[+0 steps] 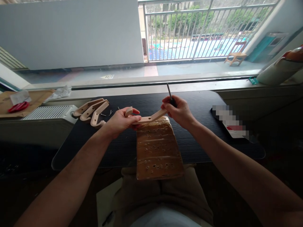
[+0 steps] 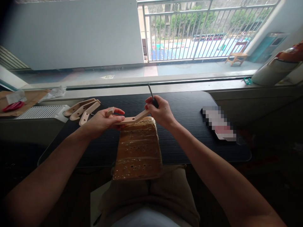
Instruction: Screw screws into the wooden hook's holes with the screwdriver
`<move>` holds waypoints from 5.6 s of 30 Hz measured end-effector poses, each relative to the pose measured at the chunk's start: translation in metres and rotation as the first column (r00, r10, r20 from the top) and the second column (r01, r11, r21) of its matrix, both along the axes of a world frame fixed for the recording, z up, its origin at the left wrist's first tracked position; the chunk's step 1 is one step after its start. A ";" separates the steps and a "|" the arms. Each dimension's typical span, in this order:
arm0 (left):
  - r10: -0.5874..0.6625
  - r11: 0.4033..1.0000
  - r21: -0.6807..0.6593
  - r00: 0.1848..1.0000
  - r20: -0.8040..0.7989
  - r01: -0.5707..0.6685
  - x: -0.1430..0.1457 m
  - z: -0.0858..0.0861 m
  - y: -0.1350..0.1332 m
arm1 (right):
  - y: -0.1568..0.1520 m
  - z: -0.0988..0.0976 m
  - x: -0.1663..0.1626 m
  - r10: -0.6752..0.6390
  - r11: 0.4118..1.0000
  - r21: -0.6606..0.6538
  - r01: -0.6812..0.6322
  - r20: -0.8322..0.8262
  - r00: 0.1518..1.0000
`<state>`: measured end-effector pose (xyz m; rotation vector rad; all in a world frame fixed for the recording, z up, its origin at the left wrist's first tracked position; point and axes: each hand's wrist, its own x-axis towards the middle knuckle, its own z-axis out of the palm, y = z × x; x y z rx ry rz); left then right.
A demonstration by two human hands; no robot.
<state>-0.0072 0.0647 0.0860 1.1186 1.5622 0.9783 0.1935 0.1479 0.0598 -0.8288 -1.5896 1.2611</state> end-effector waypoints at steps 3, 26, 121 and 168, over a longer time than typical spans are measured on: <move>-0.014 1.000 -0.002 1.000 -0.015 0.014 -0.002 -0.002 0.000 | 0.000 -0.001 0.000 -0.010 0.999 0.043 0.009 0.014 1.000; -0.035 0.999 -0.010 0.999 0.006 0.035 -0.003 -0.002 -0.001 | -0.003 0.001 -0.001 -0.044 0.997 0.073 0.039 0.063 0.997; -0.160 0.986 0.047 0.984 0.077 0.157 -0.013 -0.005 -0.011 | -0.035 0.100 -0.024 -0.036 0.653 0.284 -0.702 0.938 0.346; -0.080 0.988 0.141 0.983 0.164 0.057 -0.004 0.007 -0.001 | -0.024 0.153 -0.055 -0.130 0.588 0.133 -0.797 0.989 0.069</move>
